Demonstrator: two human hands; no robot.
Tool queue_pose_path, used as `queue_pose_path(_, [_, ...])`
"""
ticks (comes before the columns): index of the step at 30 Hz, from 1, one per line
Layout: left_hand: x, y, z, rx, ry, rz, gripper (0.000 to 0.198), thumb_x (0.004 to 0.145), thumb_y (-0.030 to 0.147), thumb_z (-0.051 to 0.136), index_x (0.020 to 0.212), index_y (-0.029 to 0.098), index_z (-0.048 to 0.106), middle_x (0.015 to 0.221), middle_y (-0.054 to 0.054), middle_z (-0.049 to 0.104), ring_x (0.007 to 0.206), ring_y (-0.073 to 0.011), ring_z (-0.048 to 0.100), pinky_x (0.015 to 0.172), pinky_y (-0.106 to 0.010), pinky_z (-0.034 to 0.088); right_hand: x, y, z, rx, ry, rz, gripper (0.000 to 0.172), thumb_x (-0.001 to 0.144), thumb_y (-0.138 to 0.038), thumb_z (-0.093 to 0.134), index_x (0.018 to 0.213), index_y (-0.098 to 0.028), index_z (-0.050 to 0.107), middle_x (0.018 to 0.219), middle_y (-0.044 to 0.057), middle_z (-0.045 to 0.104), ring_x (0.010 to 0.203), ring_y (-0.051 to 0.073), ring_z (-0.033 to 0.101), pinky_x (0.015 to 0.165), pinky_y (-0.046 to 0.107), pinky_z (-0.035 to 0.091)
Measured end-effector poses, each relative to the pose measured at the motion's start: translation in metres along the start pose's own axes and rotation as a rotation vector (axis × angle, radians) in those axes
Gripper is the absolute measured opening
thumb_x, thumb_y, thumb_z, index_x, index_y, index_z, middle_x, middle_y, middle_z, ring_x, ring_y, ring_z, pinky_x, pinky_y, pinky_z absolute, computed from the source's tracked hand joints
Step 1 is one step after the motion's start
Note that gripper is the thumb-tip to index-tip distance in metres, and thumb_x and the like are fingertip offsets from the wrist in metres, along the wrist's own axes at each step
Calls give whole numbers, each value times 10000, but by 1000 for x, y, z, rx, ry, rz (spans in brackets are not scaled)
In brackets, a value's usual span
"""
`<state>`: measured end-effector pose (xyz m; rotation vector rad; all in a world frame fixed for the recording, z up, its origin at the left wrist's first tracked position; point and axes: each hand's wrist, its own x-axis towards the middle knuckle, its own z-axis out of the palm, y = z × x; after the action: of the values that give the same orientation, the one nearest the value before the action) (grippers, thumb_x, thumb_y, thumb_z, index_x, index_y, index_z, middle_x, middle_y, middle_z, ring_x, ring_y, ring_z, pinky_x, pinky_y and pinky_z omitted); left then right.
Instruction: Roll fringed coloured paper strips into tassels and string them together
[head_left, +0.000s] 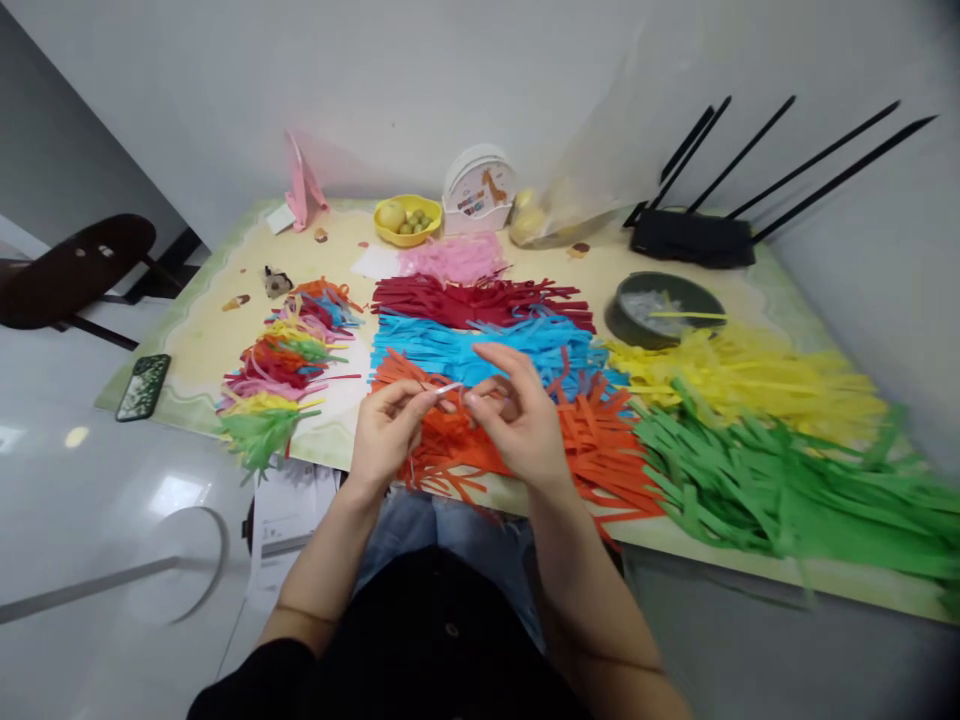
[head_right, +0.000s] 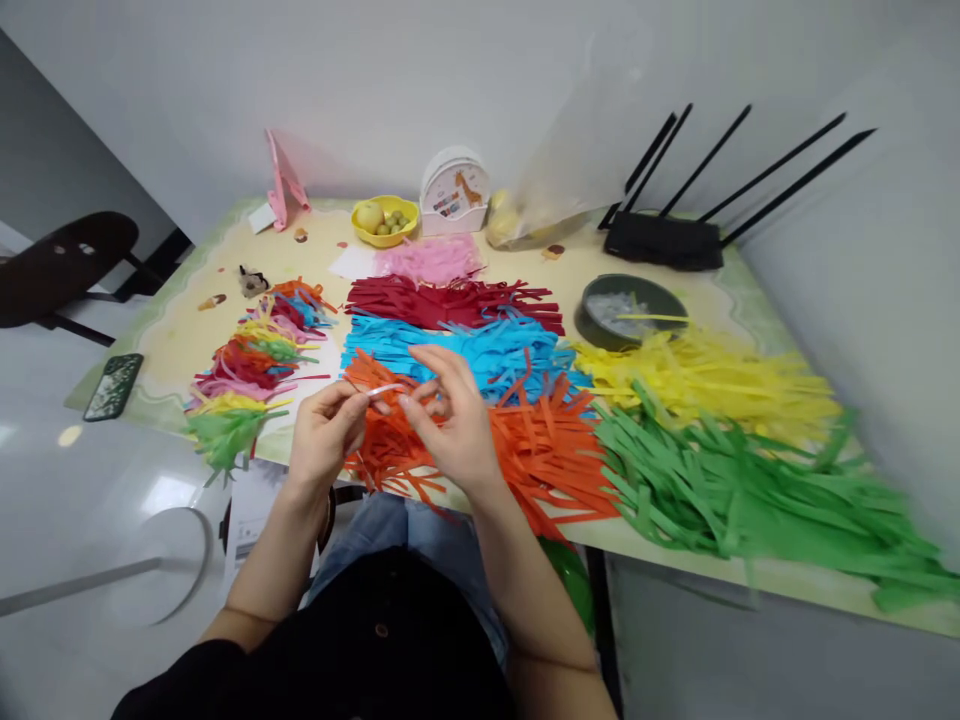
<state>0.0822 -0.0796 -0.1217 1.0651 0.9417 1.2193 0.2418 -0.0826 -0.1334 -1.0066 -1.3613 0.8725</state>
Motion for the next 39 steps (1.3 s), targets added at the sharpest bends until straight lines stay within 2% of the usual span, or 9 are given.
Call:
queue_pose_path(2, [-3, 5, -8, 77, -35, 3, 403, 806, 538, 770, 778, 141, 702, 582, 24, 585, 386, -22, 300, 374, -187, 222, 6, -3, -6, -29, -263, 25, 191, 916, -292, 670, 1095, -249, 721, 1047, 53, 712, 752, 146, 673, 645, 273, 544])
queue_pose_path(4, [-6, 8, -13, 169, -12, 32, 382, 821, 515, 761, 774, 139, 713, 566, 19, 580, 421, -40, 348, 409, -190, 269, 11, -7, -10, -135, -346, -24, 105, 935, -264, 648, 946, -224, 745, 877, 31, 738, 747, 155, 679, 682, 279, 528])
queue_pose_path(8, [-8, 11, -17, 411, 47, 146, 263, 857, 393, 728, 768, 146, 723, 652, -18, 659, 518, -88, 488, 500, -211, 369, 18, -16, -11, -266, -298, -180, 131, 956, -237, 631, 874, -227, 734, 808, 20, 733, 743, 164, 667, 703, 297, 514])
queue_pose_path(12, [-9, 11, -19, 615, -43, 265, 177, 902, 280, 667, 794, 160, 740, 710, -34, 688, 610, -122, 564, 590, -230, 409, 22, -25, -10, -333, -220, -317, 118, 957, -220, 630, 866, -245, 701, 818, 21, 735, 785, 181, 674, 746, 319, 528])
queue_pose_path(17, [-11, 13, -19, 689, -174, 276, 206, 936, 313, 633, 834, 170, 742, 766, -49, 717, 669, -147, 612, 626, -239, 437, 27, -22, -9, -311, -199, -339, 140, 970, -254, 611, 863, -258, 701, 812, 18, 739, 773, 190, 671, 737, 339, 531])
queue_pose_path(22, [-12, 17, -15, 708, -224, 226, 207, 931, 293, 625, 816, 158, 733, 741, -34, 713, 621, -123, 578, 609, -226, 412, 24, -14, -11, -218, -169, -361, 103, 957, -220, 631, 937, -266, 721, 821, 7, 741, 744, 173, 645, 715, 336, 511])
queue_pose_path(26, [-12, 18, -10, 664, -223, 135, 234, 915, 315, 630, 791, 144, 731, 652, -17, 664, 543, -105, 498, 534, -219, 354, 19, -10, -15, -169, -149, -319, 79, 946, -236, 642, 951, -268, 714, 836, 17, 735, 733, 178, 633, 690, 351, 506])
queue_pose_path(33, [-9, 13, 0, 372, -51, 11, 310, 838, 435, 731, 747, 140, 716, 616, -10, 608, 514, -82, 436, 470, -204, 308, 2, -8, -20, -131, -123, -327, 48, 922, -229, 668, 919, -276, 663, 771, 9, 701, 707, 182, 633, 686, 360, 526])
queue_pose_path(39, [-11, -15, 14, -174, 48, -96, 476, 682, 595, 844, 780, 162, 670, 728, 10, 656, 357, 4, 242, 340, -197, 177, -30, 12, 2, -57, -141, -39, 131, 887, -258, 695, 966, -258, 590, 811, -7, 685, 715, 152, 699, 668, 277, 575])
